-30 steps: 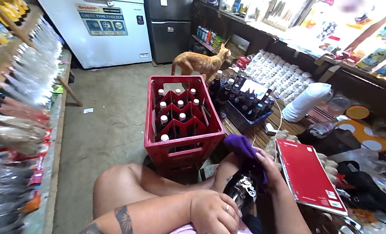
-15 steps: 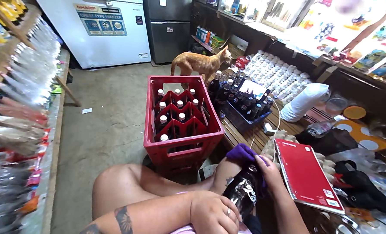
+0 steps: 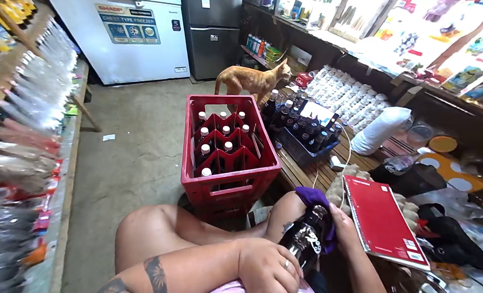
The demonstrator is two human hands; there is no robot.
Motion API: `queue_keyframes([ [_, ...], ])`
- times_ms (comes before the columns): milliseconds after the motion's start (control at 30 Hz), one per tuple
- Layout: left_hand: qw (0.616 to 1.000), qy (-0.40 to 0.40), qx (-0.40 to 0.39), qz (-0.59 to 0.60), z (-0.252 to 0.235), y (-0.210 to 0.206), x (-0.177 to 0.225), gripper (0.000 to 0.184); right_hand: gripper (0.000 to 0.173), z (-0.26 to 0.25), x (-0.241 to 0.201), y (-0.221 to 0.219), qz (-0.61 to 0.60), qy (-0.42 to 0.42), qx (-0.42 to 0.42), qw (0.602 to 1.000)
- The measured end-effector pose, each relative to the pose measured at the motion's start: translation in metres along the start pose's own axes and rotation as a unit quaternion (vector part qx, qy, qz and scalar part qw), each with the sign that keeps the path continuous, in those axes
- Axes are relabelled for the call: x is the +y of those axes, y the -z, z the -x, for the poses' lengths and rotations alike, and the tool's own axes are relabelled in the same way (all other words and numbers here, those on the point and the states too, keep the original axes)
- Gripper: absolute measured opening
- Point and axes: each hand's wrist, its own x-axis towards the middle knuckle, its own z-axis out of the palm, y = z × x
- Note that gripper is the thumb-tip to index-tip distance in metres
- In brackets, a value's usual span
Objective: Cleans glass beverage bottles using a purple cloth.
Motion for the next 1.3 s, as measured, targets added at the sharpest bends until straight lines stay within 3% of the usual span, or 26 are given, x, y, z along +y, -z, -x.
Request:
queue_keyframes([
  [167,1.0,0.004,0.003,0.001,0.001,0.002,-0.002,0.025,0.053,-0.005,0.008,0.014,0.049,-0.002,-0.015,0.999],
  [333,1.0,-0.001,0.026,-0.008,0.002,0.001,-0.002,0.024,0.041,-0.007,-0.001,0.023,0.061,0.013,-0.017,0.998],
  [533,1.0,-0.003,0.02,-0.01,0.003,0.001,-0.003,0.022,0.04,-0.021,-0.006,0.013,-0.098,-0.002,-0.098,0.99],
  [667,1.0,0.002,0.022,-0.002,0.006,0.001,-0.003,0.023,0.028,-0.029,-0.007,0.0,-0.203,-0.011,-0.125,0.971],
  [900,1.0,0.005,0.017,-0.002,0.005,0.001,-0.002,0.023,0.016,-0.035,-0.013,-0.009,-0.234,-0.006,-0.114,0.966],
  [1133,1.0,-0.001,0.005,0.012,0.003,-0.001,-0.001,0.025,0.024,-0.03,-0.001,-0.005,-0.255,0.002,-0.08,0.964],
  [1300,1.0,0.004,0.016,-0.004,0.004,0.001,0.0,0.024,0.024,-0.024,0.035,0.007,-0.258,0.0,-0.076,0.963],
])
